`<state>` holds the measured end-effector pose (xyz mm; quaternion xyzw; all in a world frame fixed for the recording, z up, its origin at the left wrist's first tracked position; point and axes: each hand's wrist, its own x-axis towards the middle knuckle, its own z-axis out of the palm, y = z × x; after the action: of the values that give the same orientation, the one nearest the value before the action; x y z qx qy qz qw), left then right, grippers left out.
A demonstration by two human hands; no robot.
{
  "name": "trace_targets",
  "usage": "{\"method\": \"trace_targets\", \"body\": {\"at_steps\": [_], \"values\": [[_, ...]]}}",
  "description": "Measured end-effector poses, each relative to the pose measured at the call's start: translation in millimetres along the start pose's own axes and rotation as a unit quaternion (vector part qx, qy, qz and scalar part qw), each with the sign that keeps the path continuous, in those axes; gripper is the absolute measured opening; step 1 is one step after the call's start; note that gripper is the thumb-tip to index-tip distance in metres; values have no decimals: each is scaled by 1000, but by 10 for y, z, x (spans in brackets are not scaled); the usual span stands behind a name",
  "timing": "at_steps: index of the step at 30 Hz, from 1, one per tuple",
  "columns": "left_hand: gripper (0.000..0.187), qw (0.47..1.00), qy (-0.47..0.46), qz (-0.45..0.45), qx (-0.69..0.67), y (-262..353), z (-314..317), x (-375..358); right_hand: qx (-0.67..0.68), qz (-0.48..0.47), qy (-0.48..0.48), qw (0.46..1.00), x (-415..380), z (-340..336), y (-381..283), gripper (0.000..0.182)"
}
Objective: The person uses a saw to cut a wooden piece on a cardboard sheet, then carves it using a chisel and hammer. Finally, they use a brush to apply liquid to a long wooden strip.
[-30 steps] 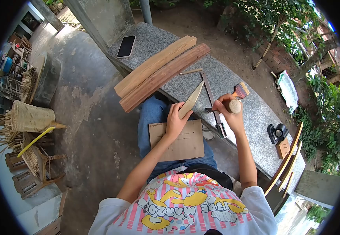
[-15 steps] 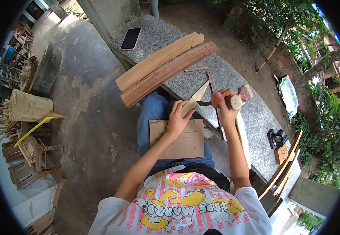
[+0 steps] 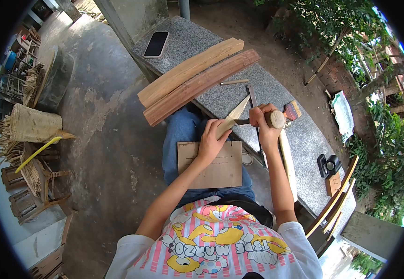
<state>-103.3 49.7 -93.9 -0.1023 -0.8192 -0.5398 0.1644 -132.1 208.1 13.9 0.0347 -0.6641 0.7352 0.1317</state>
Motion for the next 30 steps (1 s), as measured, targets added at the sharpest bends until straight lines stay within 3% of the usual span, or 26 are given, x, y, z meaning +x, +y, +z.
{"method": "trace_targets", "body": {"at_steps": [30], "values": [[37, 1000, 2, -20, -11, 13, -4, 4, -44, -10, -3, 999, 16, 85, -47, 22]]}}
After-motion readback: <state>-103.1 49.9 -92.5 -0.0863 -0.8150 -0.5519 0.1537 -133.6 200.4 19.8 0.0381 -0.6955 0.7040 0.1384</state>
